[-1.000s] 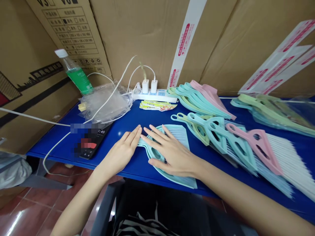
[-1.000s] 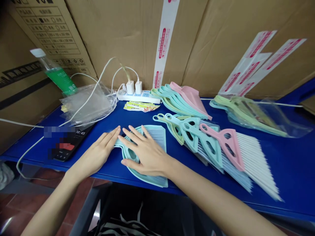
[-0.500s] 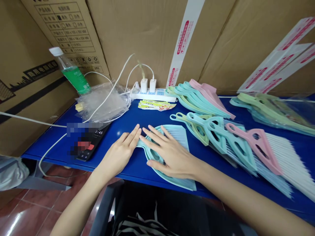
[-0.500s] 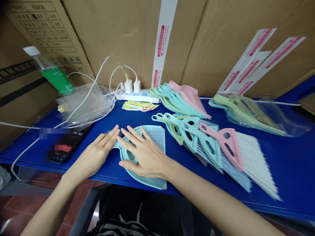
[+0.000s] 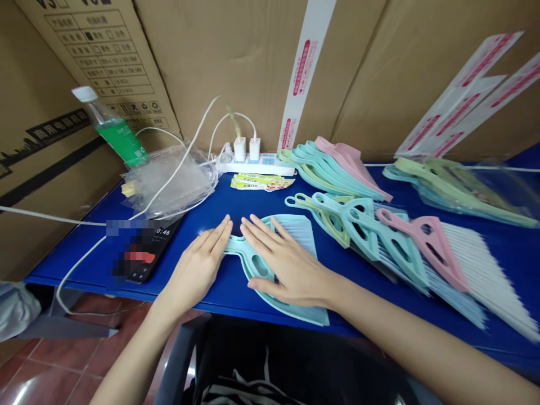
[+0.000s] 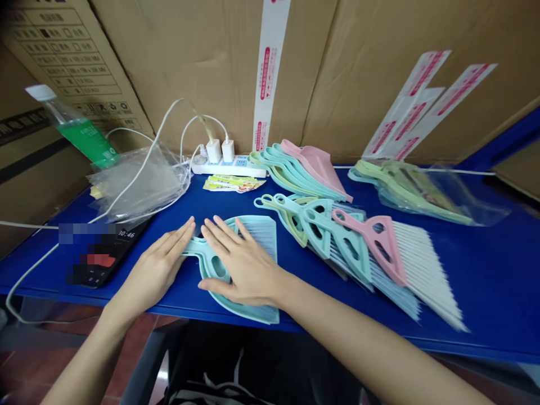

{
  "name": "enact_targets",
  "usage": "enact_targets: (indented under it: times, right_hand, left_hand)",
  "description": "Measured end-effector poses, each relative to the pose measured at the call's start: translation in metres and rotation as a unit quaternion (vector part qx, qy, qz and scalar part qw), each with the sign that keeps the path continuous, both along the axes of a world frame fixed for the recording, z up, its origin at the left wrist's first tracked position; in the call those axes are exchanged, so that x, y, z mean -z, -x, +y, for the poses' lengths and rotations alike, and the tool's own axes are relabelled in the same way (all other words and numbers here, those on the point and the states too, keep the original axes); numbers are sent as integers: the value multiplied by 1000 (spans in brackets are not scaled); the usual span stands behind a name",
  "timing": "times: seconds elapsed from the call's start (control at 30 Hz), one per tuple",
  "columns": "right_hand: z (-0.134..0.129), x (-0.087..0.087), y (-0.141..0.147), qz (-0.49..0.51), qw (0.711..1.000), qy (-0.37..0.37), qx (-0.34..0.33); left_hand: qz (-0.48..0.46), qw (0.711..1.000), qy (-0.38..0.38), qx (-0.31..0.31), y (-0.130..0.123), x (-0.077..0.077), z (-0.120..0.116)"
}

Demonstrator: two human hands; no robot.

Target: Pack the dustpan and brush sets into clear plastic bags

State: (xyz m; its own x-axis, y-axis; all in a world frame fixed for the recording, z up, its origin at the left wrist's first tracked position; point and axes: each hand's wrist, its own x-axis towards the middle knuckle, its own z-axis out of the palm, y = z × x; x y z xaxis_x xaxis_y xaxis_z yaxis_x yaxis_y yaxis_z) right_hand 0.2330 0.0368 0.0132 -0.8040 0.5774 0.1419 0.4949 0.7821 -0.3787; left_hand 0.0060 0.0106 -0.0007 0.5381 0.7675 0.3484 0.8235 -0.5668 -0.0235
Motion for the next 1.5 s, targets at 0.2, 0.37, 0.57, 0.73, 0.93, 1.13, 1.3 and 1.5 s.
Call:
enact_targets:
  times: [0.2,0.37,0.57,0.73,0.93,1.13,1.3,1.5]
  right_hand:
    - [-1,-4,-4,-9,1000,12,14]
    - [-5,-6,-10,-27,998,34,39]
    - [-13,-5,-21,-42,996,53,51]
    - [-24,-6,-39,-58,995,63,55]
    - [-40,-4,-68,-79,994,55,52]
    - [-48,-2,-92,-47,997,31,55]
    - [-45,-12,-101,-62,996,-8,69]
    - [-21,-49,-87,-58,997,-15,41]
  left_hand:
    - [10,999,-7,-34,2,1,1]
    - [-10,999,-3,-41,3,1,2]
    - [-28,998,5,-54,6,1,5]
    - [-30,998,5,-57,8,2,5]
    - [-32,997,11,-67,7,2,5]
    - [-35,997,9,-63,6,0,5]
    - [-39,997,4,-66,6,0,4]
    - [-41,996,-8,-83,7,0,3]
